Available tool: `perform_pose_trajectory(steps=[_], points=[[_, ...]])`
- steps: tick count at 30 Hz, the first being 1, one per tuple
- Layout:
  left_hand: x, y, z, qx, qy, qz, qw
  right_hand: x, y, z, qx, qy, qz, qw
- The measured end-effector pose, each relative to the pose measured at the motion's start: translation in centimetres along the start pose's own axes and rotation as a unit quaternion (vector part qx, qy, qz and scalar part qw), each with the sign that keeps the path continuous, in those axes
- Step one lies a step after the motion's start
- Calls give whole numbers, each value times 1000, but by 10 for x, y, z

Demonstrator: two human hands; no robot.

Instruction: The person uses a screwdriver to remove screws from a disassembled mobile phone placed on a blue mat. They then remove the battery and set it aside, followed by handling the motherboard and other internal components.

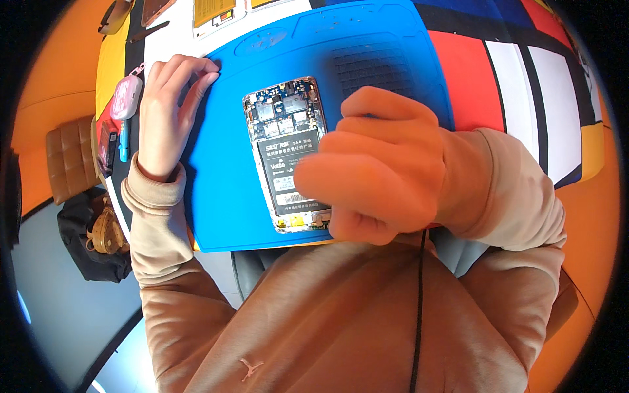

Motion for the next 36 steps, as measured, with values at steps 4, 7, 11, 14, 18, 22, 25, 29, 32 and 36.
perform_pose_trajectory(steps=[4,7,11,14,18,22,25,29,32,36], points=[[1,-6,5,-32,-27,-34,999,-1,6,-1,9,28,7,1000],[1,3,5,21,-12,-7,1000,0,8,-3,10,32,11,999],[-1,8,6,83,-9,11,996,2,7,-4,3,24,10,1000],[-1,11,5,88,-8,20,996,4,6,-6,-7,31,0,999],[-2,8,0,51,-22,8,998,6,10,-4,2,20,14,1000],[-4,11,-7,69,-11,26,997,4,18,-3,36,7,58,998],[-4,12,-9,67,0,26,997,3,22,-3,58,3,82,995],[-6,14,-9,75,11,36,996,3,23,-1,67,-2,88,994],[-6,13,-9,71,13,33,997,3,23,0,73,-4,92,993],[-5,14,-11,63,22,43,997,2,24,1,79,-17,110,991]])
Point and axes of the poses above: each hand's wrist, its own x-axis towards the middle knuckle, its own z-axis out of the palm, y = z × x, the point moved 9 cm from there along x, towards the middle knuckle, and after that the axes turned 6 degrees about -x, right-handed, at the moved point
